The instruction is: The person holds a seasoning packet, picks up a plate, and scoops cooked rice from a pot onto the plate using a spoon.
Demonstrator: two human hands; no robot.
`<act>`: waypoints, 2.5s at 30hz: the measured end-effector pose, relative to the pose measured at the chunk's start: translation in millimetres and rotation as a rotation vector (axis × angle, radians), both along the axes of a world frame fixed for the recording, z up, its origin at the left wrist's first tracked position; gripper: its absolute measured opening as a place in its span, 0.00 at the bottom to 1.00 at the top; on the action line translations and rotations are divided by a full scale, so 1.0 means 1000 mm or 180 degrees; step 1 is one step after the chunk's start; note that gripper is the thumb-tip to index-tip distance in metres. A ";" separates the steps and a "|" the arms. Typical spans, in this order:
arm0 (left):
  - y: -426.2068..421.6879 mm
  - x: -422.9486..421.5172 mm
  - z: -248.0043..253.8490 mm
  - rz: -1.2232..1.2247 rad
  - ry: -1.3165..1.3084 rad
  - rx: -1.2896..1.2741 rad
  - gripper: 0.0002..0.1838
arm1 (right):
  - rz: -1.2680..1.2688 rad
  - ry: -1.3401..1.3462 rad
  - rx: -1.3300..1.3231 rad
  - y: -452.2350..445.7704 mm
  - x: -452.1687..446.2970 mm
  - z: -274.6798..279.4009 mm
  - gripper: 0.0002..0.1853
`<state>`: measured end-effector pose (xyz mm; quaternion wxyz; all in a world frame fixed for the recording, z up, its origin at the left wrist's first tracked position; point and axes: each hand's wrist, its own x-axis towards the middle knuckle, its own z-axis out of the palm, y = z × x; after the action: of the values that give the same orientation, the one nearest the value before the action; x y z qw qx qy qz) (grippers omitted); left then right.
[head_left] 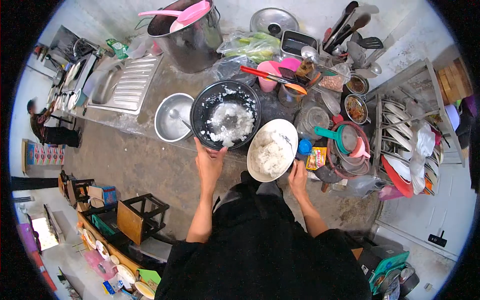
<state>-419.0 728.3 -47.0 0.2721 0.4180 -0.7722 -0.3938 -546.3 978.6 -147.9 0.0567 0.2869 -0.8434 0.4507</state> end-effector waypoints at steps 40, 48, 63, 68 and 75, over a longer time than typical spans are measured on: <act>0.002 0.002 -0.003 0.0050 0.0124 0.0179 0.53 | 0.0303 -0.0211 0.1365 -0.015 -0.012 0.083 0.06; 0.001 0.003 -0.008 0.0033 0.0108 0.0077 0.54 | 0.0014 -0.0037 0.0906 -0.021 -0.007 0.112 0.04; 0.001 0.003 -0.005 0.0039 0.0139 0.0171 0.53 | 0.0414 -0.0679 0.0689 -0.041 0.005 0.167 0.05; 0.001 0.002 -0.004 0.0023 0.0329 0.0319 0.53 | 0.1425 0.0316 0.0889 -0.091 -0.026 0.201 0.02; -0.003 0.000 0.002 0.0066 0.0405 0.0961 0.59 | 0.2001 0.1753 0.2274 -0.205 -0.077 0.153 0.06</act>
<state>-418.5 724.9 -45.3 0.2585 0.4363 -0.6811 -0.5281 -622.9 773.5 4.6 0.0371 0.6339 -0.7715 0.0398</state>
